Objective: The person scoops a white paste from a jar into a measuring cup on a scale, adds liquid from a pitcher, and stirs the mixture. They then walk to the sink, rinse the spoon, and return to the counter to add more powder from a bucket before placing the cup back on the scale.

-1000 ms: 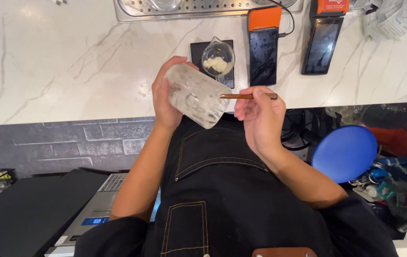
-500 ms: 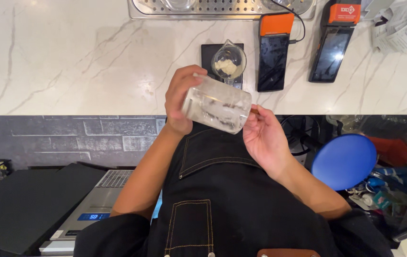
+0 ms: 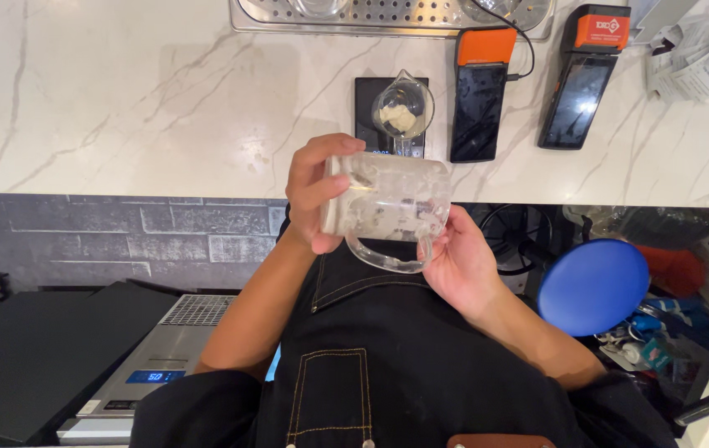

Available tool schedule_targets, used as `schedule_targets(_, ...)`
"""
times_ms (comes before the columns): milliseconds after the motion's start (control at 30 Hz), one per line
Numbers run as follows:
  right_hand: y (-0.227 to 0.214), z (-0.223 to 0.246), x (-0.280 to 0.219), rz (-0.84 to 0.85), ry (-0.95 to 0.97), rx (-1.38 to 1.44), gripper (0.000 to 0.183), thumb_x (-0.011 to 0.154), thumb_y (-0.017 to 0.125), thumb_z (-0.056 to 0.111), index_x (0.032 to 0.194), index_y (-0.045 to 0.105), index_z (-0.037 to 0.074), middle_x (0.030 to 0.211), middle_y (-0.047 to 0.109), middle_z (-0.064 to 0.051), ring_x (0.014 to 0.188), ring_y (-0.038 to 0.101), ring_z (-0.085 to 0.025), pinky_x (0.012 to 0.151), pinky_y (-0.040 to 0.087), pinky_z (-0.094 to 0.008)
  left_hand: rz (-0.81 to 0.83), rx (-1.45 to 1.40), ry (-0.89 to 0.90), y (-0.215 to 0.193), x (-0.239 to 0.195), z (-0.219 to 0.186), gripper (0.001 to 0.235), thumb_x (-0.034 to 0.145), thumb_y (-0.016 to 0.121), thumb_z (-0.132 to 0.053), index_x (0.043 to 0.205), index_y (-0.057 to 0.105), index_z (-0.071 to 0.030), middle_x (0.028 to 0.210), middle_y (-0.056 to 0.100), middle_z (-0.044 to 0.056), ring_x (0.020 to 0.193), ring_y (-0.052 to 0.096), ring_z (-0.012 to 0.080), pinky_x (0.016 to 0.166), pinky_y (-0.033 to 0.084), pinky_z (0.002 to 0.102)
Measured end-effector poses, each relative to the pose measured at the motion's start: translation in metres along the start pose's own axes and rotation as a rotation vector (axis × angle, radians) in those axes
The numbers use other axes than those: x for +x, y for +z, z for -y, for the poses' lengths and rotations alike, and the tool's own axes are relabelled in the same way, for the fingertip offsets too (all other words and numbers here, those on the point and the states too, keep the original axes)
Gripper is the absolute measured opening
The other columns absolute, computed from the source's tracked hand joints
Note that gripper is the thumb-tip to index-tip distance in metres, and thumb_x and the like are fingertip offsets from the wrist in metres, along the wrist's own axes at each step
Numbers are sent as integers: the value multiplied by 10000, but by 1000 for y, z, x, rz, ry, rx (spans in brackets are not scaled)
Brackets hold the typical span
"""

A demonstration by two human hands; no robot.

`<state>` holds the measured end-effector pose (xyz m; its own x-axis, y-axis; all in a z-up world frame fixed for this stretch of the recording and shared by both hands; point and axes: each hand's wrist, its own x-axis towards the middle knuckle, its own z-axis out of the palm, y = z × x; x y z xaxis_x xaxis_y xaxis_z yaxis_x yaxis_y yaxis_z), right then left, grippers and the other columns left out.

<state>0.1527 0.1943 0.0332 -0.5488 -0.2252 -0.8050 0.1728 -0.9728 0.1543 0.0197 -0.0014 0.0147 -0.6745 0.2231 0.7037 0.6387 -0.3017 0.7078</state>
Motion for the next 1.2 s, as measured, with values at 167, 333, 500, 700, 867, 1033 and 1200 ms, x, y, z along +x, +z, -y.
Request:
schedule_targets(167,2,0,-9,49,-239,-98,147,1053,563,152,1032,622,19,830,653,-34,672,574,-87,591,470,-190,-112,-53,-33,7,1,-6,666,997,321,-713,1355,507,-183,1294,506,222,1144,602,389,944,585,530)
schedule_targets(333,11,4,-31,140,-559,-328,170,1064,561,188,1040,613,28,778,604,-49,689,538,-138,627,433,-258,-309,-192,-163,22,4,-13,691,1008,255,-730,1370,502,-196,1305,528,221,1085,630,350,894,606,488)
schedule_targets(500,22,10,-49,225,-794,-535,224,1112,509,200,1021,597,16,771,605,-98,642,531,-173,601,426,-279,-471,-536,-327,29,11,-19,674,1046,262,-697,1410,503,-183,1264,549,222,1028,638,336,893,578,474)
schedule_targets(700,46,23,-74,473,-1287,-895,213,1128,543,180,1030,605,2,818,663,-154,599,614,-190,529,524,-305,-446,-713,-520,24,19,-27,677,1096,271,-680,1362,506,-103,1243,577,238,1040,621,325,937,540,458)
schedule_targets(867,84,45,-96,771,-1751,-1577,264,1049,561,172,902,624,-38,754,661,-144,629,691,-266,602,578,-379,-349,-592,-684,18,25,-28,684,1119,301,-665,1346,508,-54,1255,595,222,1085,578,258,1043,495,390)
schedule_targets(1033,89,54,-98,813,-1625,-1770,321,1074,554,251,961,646,-36,816,675,-132,692,698,-298,620,581,-358,-221,-478,-726,8,31,-29,689,1125,326,-627,1326,529,0,1227,612,188,1144,606,244,1054,491,375)
schedule_targets(1200,62,54,-57,787,-1494,-1273,297,1068,538,197,908,613,-41,792,646,-176,618,645,-262,535,565,-308,-219,-489,-739,7,35,-30,696,1124,315,-624,1321,529,8,1234,617,178,1128,616,237,1040,501,377)
